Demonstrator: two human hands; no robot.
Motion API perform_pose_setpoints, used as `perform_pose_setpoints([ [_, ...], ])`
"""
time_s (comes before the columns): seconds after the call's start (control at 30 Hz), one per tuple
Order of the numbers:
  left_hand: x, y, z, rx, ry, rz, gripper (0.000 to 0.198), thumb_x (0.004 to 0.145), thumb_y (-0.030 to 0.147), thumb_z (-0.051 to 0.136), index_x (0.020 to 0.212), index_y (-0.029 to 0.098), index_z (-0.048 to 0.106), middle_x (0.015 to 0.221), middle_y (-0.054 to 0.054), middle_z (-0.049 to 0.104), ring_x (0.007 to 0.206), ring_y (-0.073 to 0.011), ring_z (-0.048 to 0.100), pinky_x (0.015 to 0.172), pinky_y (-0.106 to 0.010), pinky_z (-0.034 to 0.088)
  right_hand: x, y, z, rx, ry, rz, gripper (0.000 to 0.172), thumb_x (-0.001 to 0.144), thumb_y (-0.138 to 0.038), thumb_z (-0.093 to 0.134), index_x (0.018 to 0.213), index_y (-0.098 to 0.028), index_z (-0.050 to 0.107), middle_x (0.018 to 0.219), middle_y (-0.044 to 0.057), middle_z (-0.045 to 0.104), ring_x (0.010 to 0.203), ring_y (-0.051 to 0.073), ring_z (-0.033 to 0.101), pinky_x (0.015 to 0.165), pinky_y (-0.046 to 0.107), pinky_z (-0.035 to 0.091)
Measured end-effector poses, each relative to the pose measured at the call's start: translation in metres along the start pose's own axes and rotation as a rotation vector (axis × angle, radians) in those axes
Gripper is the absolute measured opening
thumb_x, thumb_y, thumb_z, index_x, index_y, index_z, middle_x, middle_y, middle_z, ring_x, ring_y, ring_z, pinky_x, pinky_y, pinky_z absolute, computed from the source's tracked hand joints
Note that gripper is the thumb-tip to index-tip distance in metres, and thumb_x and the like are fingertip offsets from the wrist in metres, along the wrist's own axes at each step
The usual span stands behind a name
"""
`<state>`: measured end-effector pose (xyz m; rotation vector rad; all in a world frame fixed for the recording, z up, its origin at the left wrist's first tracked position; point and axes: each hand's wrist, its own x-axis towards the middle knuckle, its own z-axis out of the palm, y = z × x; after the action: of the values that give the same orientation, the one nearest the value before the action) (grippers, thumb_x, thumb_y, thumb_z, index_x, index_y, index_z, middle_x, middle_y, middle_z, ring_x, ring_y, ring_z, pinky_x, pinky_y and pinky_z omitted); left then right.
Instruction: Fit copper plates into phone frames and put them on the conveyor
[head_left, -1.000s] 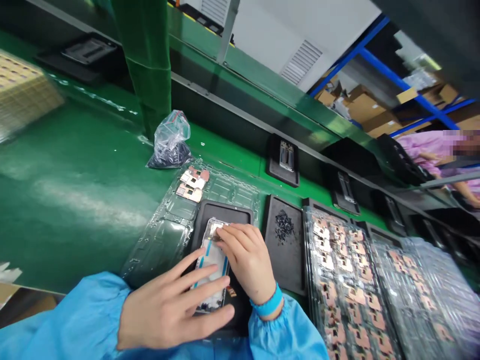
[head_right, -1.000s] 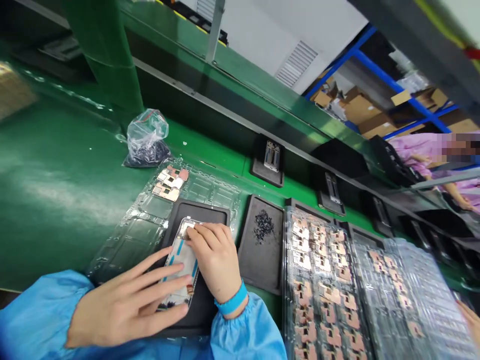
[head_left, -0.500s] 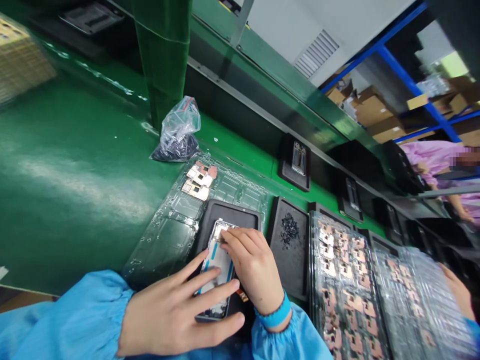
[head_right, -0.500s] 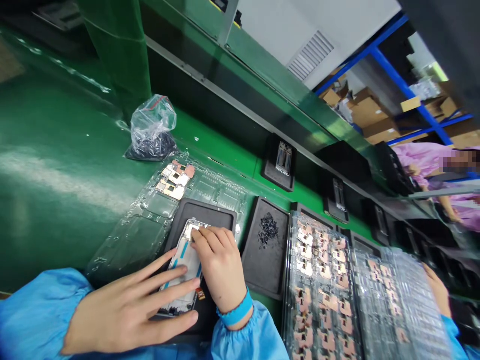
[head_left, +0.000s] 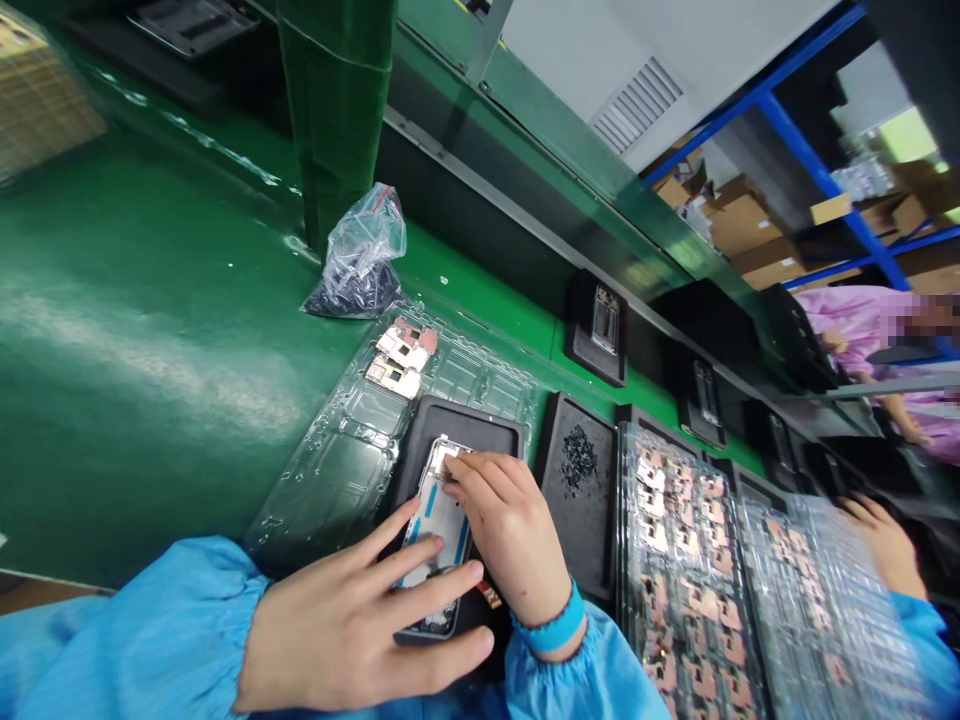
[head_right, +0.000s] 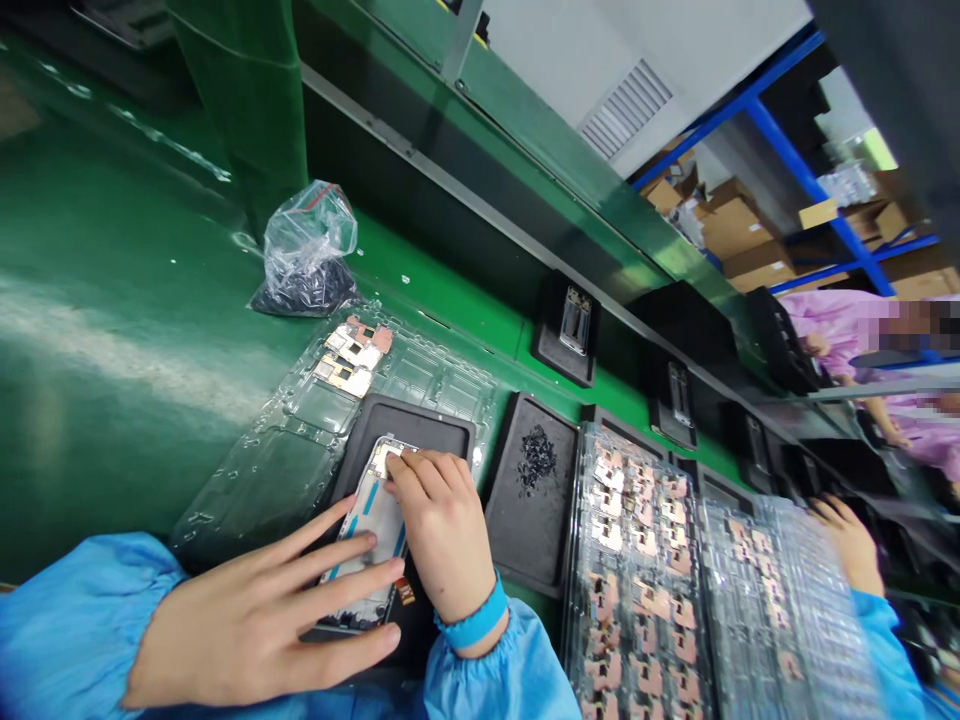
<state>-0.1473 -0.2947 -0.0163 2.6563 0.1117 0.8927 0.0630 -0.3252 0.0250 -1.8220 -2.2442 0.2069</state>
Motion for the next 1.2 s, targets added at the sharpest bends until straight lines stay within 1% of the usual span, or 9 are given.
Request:
perform_pose_setpoints([
  [0.23, 0.000, -0.001, -0.001, 0.002, -0.004, 0.000, 0.049, 0.096, 0.024, 0.065, 0.143, 0.035, 0.056, 0.141, -0.005, 0.062, 0.119, -0.0282, 0.066, 0.117, -0.064, 0.039, 0.003, -0.004, -0.003, -0.022, -0.047, 0.011, 0.023, 0.103, -0.011, 0.059, 0.125, -0.014, 0.065, 0.116, 0.012, 0.071, 0.106, 0.030, 0.063, 0.090, 0.047, 0.053],
  [0.4, 0.000, -0.001, -0.002, -0.011, -0.012, -0.007, 0.048, 0.096, 0.024, 0.064, 0.143, 0.034, 0.056, 0.141, -0.004, 0.062, 0.118, -0.0277, 0.066, 0.117, -0.063, 0.040, 0.007, -0.006, -0.006, -0.045, -0.066, 0.023, 0.021, 0.104, -0.011, 0.055, 0.122, -0.016, 0.065, 0.110, 0.012, 0.071, 0.099, 0.029, 0.063, 0.086, 0.045, 0.052],
  [0.63, 0.001, 0.000, -0.001, -0.009, -0.025, -0.002, 0.046, 0.096, 0.026, 0.064, 0.141, 0.035, 0.057, 0.142, -0.004, 0.061, 0.117, -0.0281, 0.066, 0.116, -0.065, 0.040, 0.008, -0.006, -0.003, -0.055, -0.085, 0.024, 0.024, 0.101, -0.007, 0.058, 0.121, -0.017, 0.065, 0.106, 0.010, 0.071, 0.098, 0.027, 0.064, 0.086, 0.042, 0.053],
  [0.87, 0.002, 0.001, -0.002, -0.018, -0.025, -0.008, 0.046, 0.097, 0.025, 0.064, 0.142, 0.033, 0.058, 0.143, -0.005, 0.060, 0.120, -0.0296, 0.064, 0.117, -0.066, 0.038, 0.011, -0.012, -0.002, -0.198, -0.161, -0.014, 0.020, 0.102, -0.009, 0.054, 0.117, -0.010, 0.066, 0.102, 0.014, 0.070, 0.087, 0.028, 0.061, 0.079, 0.043, 0.055],
  [0.93, 0.002, 0.002, -0.002, -0.030, -0.019, -0.014, 0.044, 0.096, 0.023, 0.064, 0.139, 0.032, 0.060, 0.139, -0.003, 0.062, 0.119, -0.0290, 0.064, 0.118, -0.065, 0.038, 0.010, -0.016, -0.001, -0.253, -0.187, -0.046, 0.023, 0.100, -0.008, 0.054, 0.119, -0.009, 0.066, 0.102, 0.015, 0.070, 0.086, 0.029, 0.063, 0.078, 0.043, 0.056],
  [1.0, 0.002, 0.002, -0.002, -0.052, -0.014, -0.015, 0.041, 0.096, 0.022, 0.065, 0.135, 0.031, 0.063, 0.130, -0.001, 0.067, 0.119, -0.0272, 0.064, 0.119, -0.064, 0.037, 0.006, -0.020, 0.000, -0.290, -0.184, -0.053, 0.033, 0.097, -0.004, 0.052, 0.128, -0.007, 0.063, 0.108, 0.018, 0.070, 0.095, 0.032, 0.065, 0.084, 0.045, 0.058],
  [1.07, 0.000, 0.000, -0.003, -0.052, -0.012, -0.011, 0.042, 0.095, 0.017, 0.065, 0.135, 0.029, 0.062, 0.126, -0.002, 0.068, 0.121, -0.0260, 0.063, 0.120, -0.061, 0.038, -0.002, -0.020, 0.000, -0.253, -0.154, -0.035, 0.045, 0.093, -0.001, 0.051, 0.137, -0.005, 0.056, 0.118, 0.020, 0.069, 0.110, 0.033, 0.065, 0.099, 0.047, 0.056],
  [1.13, 0.000, -0.003, -0.007, -0.006, -0.025, -0.018, 0.051, 0.093, 0.008, 0.063, 0.140, 0.027, 0.058, 0.133, -0.007, 0.065, 0.129, -0.0279, 0.058, 0.120, -0.060, 0.038, -0.011, -0.014, 0.000, -0.124, -0.122, -0.017, 0.052, 0.090, 0.003, 0.048, 0.141, -0.005, 0.053, 0.130, 0.020, 0.066, 0.124, 0.030, 0.061, 0.112, 0.050, 0.048],
  [1.2, 0.002, -0.008, -0.012, 0.054, -0.095, -0.044, 0.061, 0.091, 0.006, 0.061, 0.148, 0.023, 0.051, 0.146, -0.014, 0.056, 0.140, -0.0337, 0.048, 0.120, -0.064, 0.033, -0.019, -0.005, -0.001, 0.052, -0.098, -0.011, 0.058, 0.086, 0.006, 0.041, 0.140, -0.009, 0.053, 0.139, 0.017, 0.062, 0.133, 0.026, 0.056, 0.117, 0.053, 0.041],
])
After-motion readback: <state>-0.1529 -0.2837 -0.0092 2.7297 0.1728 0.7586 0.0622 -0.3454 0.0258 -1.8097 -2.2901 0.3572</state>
